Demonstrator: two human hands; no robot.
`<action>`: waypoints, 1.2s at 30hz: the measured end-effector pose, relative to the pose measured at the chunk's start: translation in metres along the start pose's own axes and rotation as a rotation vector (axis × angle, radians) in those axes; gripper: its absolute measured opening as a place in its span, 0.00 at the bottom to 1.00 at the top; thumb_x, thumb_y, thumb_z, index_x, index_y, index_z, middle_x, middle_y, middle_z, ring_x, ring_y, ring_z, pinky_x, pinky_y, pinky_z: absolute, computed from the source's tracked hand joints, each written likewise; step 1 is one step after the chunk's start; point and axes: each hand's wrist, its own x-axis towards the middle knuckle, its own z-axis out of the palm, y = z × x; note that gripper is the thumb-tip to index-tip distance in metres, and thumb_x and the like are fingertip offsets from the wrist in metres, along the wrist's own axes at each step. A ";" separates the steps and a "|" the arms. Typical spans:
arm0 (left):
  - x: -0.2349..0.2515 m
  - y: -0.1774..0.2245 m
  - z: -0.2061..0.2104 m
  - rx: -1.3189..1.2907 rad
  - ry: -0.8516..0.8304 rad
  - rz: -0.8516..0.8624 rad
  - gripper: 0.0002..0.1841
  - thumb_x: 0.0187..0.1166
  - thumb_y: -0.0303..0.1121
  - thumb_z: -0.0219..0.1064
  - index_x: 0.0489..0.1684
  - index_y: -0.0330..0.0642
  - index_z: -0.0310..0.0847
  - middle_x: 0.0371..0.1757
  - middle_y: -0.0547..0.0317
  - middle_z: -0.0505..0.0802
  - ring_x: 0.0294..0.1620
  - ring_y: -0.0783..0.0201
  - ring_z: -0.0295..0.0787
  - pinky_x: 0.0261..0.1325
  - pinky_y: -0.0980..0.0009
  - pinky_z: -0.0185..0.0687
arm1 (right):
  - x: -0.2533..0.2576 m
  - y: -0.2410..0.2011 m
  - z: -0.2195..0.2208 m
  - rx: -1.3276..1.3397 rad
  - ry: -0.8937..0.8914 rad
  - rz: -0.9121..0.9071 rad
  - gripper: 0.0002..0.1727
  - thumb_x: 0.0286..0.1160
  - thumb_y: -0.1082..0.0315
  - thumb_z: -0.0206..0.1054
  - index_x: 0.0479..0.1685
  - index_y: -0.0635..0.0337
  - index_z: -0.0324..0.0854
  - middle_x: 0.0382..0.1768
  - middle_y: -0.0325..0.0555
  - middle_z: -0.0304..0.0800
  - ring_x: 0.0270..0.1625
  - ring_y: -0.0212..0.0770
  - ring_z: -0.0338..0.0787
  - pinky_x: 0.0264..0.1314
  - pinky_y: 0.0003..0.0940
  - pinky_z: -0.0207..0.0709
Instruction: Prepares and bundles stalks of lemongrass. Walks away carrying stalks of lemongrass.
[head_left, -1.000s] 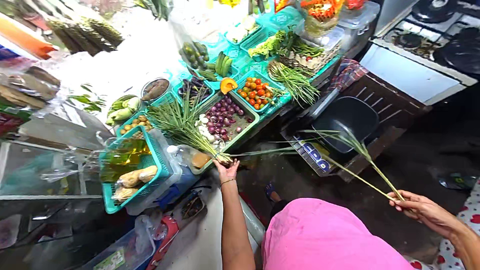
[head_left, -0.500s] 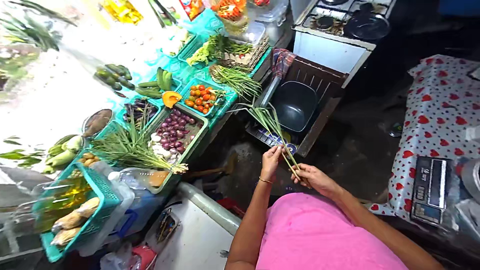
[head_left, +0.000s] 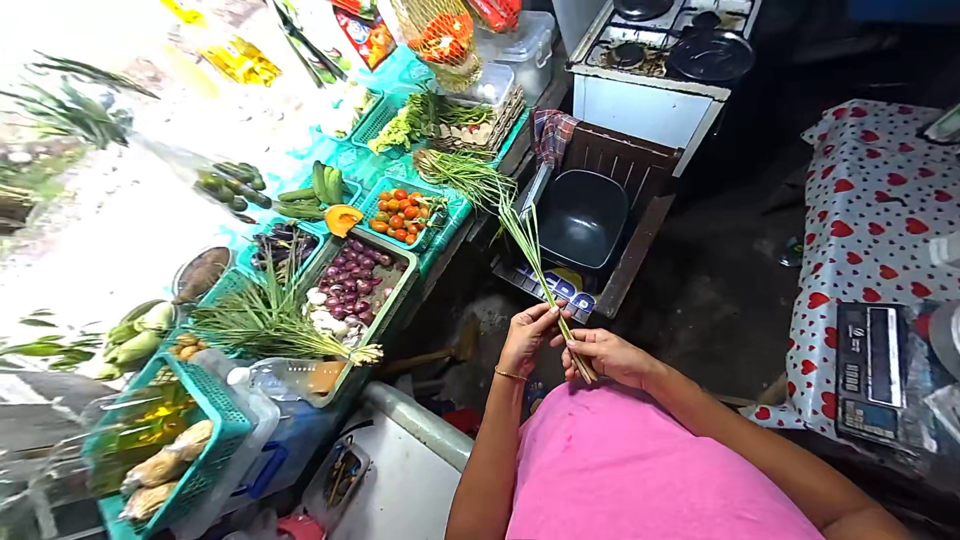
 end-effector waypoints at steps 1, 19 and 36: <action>-0.001 0.004 -0.006 0.033 0.000 0.013 0.12 0.86 0.25 0.63 0.59 0.26 0.86 0.44 0.48 0.96 0.38 0.65 0.92 0.44 0.72 0.88 | 0.002 -0.004 0.001 -0.086 0.017 -0.013 0.20 0.95 0.63 0.47 0.70 0.65 0.75 0.41 0.47 0.94 0.42 0.40 0.95 0.53 0.39 0.90; -0.008 0.047 -0.052 0.223 -0.172 0.019 0.08 0.79 0.24 0.69 0.50 0.29 0.89 0.40 0.54 0.96 0.37 0.65 0.94 0.45 0.69 0.93 | 0.090 -0.134 0.024 -2.005 -0.286 -0.788 0.10 0.80 0.76 0.63 0.39 0.58 0.92 0.47 0.50 0.93 0.76 0.53 0.82 0.96 0.63 0.37; -0.013 0.046 -0.050 -0.152 0.172 0.259 0.06 0.81 0.20 0.66 0.49 0.25 0.83 0.39 0.49 0.93 0.35 0.63 0.93 0.43 0.67 0.94 | 0.070 -0.059 0.028 -0.999 0.168 -0.264 0.25 0.91 0.47 0.53 0.49 0.62 0.82 0.30 0.45 0.79 0.33 0.37 0.78 0.41 0.37 0.73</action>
